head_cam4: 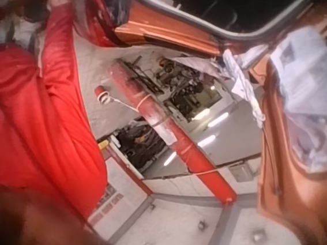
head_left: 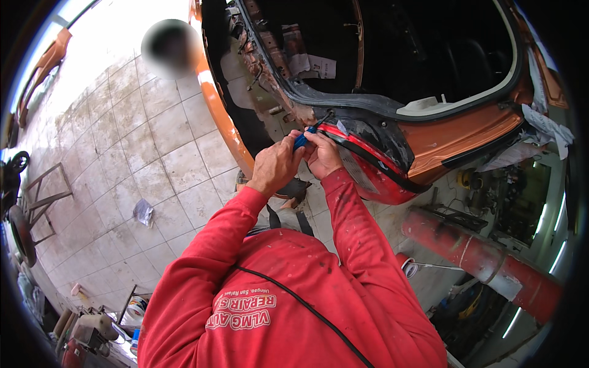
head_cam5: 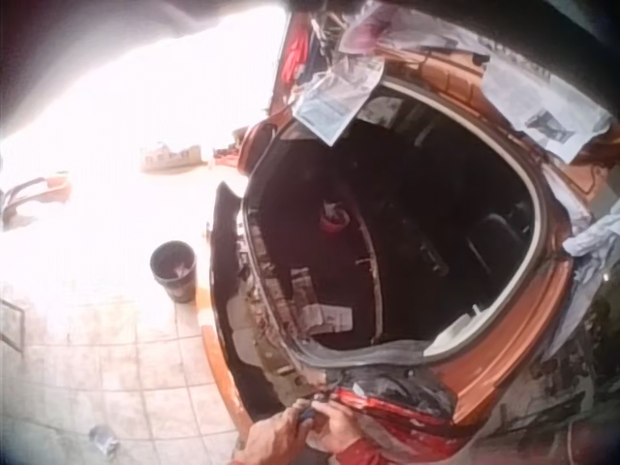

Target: The person uses a blue pry tool to remove a red trim piece from the rear bumper of an orange car. After removing the trim, the person aligns and snaps the bumper cover back into place, then presses along the edges to secure it.

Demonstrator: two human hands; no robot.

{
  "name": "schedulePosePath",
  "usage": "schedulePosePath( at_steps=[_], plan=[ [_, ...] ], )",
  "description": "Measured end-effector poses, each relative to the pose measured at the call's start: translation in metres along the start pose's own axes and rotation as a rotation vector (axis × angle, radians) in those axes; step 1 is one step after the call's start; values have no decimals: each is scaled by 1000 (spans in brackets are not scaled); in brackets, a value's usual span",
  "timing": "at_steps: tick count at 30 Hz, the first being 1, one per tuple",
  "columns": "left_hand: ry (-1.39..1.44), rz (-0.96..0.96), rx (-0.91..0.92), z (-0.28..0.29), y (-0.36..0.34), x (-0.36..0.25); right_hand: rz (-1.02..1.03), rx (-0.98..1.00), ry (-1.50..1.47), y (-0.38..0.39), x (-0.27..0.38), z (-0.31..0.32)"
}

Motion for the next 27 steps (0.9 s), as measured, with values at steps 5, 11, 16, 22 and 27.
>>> schedulePosePath(
  at_steps=[5,11,16,22,27],
  plan=[
    [-11,-3,-8,2,-2,-2,5,19,-28,-4,-2,2],
    [-231,-108,-32,11,-16,-23,-3,73,-240,-15,-5,9],
    [-425,-276,-39,15,-40,-32,40,242,-466,-24,-8,3],
    [-409,-96,221,9,-58,-32,105,156,-392,-43,-21,30],
    [646,419,230,-1,-59,21,16,-147,-226,-26,-19,-20]
  ],
)
Point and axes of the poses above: each hand's wrist, its own y-axis away from the middle knuckle, its own z-axis out of the back of the hand, x = y × z, the point moved 4 cm from there along -y, towards the middle knuckle, and after that the axes turned 4 degrees about x, right-handed, at the moved point
